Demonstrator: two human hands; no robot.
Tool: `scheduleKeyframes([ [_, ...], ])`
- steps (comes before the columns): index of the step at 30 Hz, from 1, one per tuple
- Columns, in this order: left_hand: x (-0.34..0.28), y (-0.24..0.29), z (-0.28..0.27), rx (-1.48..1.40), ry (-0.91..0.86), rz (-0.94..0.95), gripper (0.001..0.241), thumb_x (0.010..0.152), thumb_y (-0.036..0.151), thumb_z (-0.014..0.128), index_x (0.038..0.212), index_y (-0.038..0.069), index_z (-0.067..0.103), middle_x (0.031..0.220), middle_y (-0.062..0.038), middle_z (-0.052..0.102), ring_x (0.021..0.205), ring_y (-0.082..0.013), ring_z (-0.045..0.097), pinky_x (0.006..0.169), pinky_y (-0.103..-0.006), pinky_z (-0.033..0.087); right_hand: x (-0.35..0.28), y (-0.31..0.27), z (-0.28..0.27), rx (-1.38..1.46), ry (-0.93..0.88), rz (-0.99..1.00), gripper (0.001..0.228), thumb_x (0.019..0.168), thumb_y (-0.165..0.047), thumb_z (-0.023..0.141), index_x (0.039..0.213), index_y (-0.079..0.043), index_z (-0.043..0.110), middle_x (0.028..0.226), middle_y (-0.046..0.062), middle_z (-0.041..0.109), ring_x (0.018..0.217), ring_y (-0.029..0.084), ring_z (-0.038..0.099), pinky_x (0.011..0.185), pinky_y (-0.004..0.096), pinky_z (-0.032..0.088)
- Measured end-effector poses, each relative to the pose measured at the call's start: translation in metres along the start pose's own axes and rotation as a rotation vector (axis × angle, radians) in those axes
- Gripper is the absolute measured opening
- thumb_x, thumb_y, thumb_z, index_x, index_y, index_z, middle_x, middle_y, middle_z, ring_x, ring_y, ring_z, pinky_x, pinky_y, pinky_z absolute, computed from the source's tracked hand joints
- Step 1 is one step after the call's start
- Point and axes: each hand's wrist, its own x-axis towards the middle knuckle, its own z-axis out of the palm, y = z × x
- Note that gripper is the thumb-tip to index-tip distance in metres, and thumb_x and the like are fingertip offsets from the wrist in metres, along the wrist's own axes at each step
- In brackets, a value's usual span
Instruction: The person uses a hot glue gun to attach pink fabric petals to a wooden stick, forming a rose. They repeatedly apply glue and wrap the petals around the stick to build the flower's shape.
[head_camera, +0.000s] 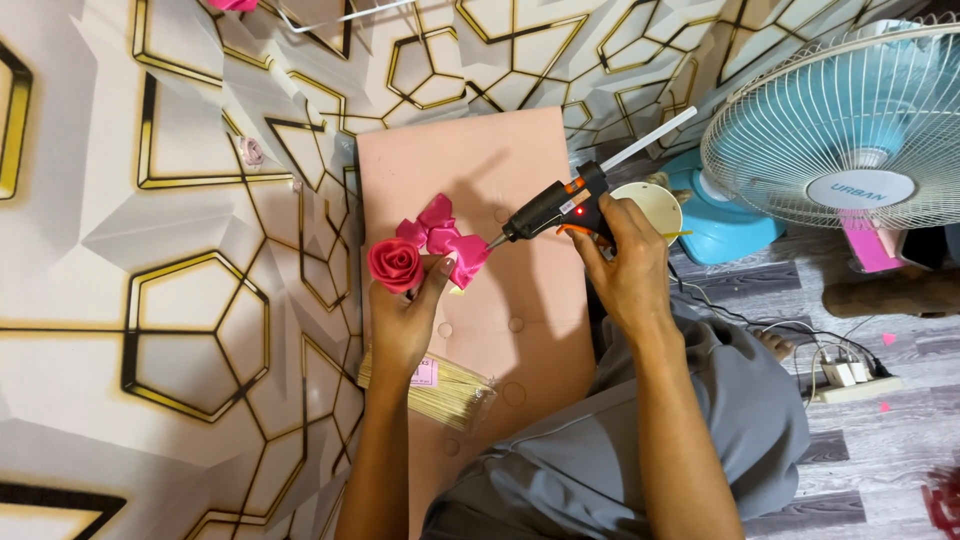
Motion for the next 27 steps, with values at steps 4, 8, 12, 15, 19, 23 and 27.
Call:
scheduleKeyframes([
  [4, -0.001, 0.0, -0.001, 0.003, 0.007, -0.001, 0.013, 0.1, 0.018, 0.078, 0.096, 0.006, 0.081, 0.078, -0.01, 0.072, 0.081, -0.0142, 0.062, 0.087, -0.0384, 0.055, 0.001, 0.001, 0.001, -0.011, -0.001, 0.002, 0.035, 0.094, -0.01, 0.084, 0.123, 0.003, 0.07, 0.094, 0.019, 0.068, 0.075, 0.039, 0.072, 0.06, 0.043, 0.057],
  [8, -0.001, 0.001, -0.003, 0.015, 0.001, 0.025, 0.012, 0.101, 0.017, 0.077, 0.098, 0.006, 0.081, 0.081, -0.011, 0.073, 0.083, -0.0154, 0.064, 0.089, -0.0394, 0.055, 0.0, 0.007, 0.002, -0.014, -0.02, 0.006, 0.036, 0.094, -0.012, 0.085, 0.124, 0.002, 0.071, 0.094, 0.018, 0.068, 0.077, 0.038, 0.073, 0.063, 0.043, 0.058],
  [12, 0.0, -0.004, -0.005, 0.004, -0.006, 0.069, 0.011, 0.102, 0.017, 0.077, 0.098, 0.007, 0.08, 0.081, -0.009, 0.072, 0.082, -0.0139, 0.062, 0.09, -0.0381, 0.054, 0.0, 0.016, 0.007, -0.073, -0.043, -0.007, 0.04, 0.094, -0.02, 0.087, 0.124, 0.0, 0.071, 0.095, 0.017, 0.068, 0.083, 0.039, 0.074, 0.069, 0.045, 0.059],
  [15, -0.002, -0.008, -0.008, 0.001, -0.031, 0.11, 0.01, 0.101, 0.018, 0.078, 0.096, 0.009, 0.079, 0.08, -0.007, 0.071, 0.082, -0.0127, 0.064, 0.09, -0.0363, 0.054, 0.007, 0.0, 0.012, -0.063, -0.062, 0.036, 0.045, 0.09, -0.02, 0.088, 0.124, 0.004, 0.07, 0.097, 0.024, 0.069, 0.089, 0.049, 0.072, 0.074, 0.052, 0.058],
  [19, -0.009, 0.009, -0.007, -0.01, -0.067, 0.109, 0.011, 0.101, 0.017, 0.078, 0.094, 0.008, 0.079, 0.077, -0.006, 0.068, 0.079, -0.011, 0.061, 0.086, -0.0327, 0.053, 0.002, 0.055, 0.058, -0.074, -0.136, 0.108, 0.054, 0.085, -0.027, 0.091, 0.124, 0.006, 0.071, 0.101, 0.025, 0.072, 0.089, 0.049, 0.073, 0.078, 0.055, 0.058],
  [23, -0.015, 0.009, -0.006, -0.002, -0.149, 0.204, 0.009, 0.098, 0.014, 0.08, 0.09, 0.009, 0.081, 0.07, -0.006, 0.067, 0.065, -0.0119, 0.058, 0.075, -0.0296, 0.051, -0.025, 0.115, 0.117, -0.159, -0.431, 0.368, 0.049, 0.089, -0.036, 0.083, 0.118, 0.0, 0.066, 0.11, 0.024, 0.068, 0.104, 0.05, 0.072, 0.09, 0.058, 0.058],
  [27, -0.027, 0.034, -0.008, -0.077, -0.221, 0.171, 0.009, 0.097, 0.013, 0.08, 0.09, 0.007, 0.081, 0.067, -0.005, 0.062, 0.063, -0.0108, 0.053, 0.072, -0.029, 0.051, -0.058, 0.131, 0.148, -0.229, -0.633, 0.482, 0.056, 0.085, -0.038, 0.084, 0.116, -0.004, 0.054, 0.118, 0.026, 0.068, 0.112, 0.051, 0.07, 0.099, 0.06, 0.057],
])
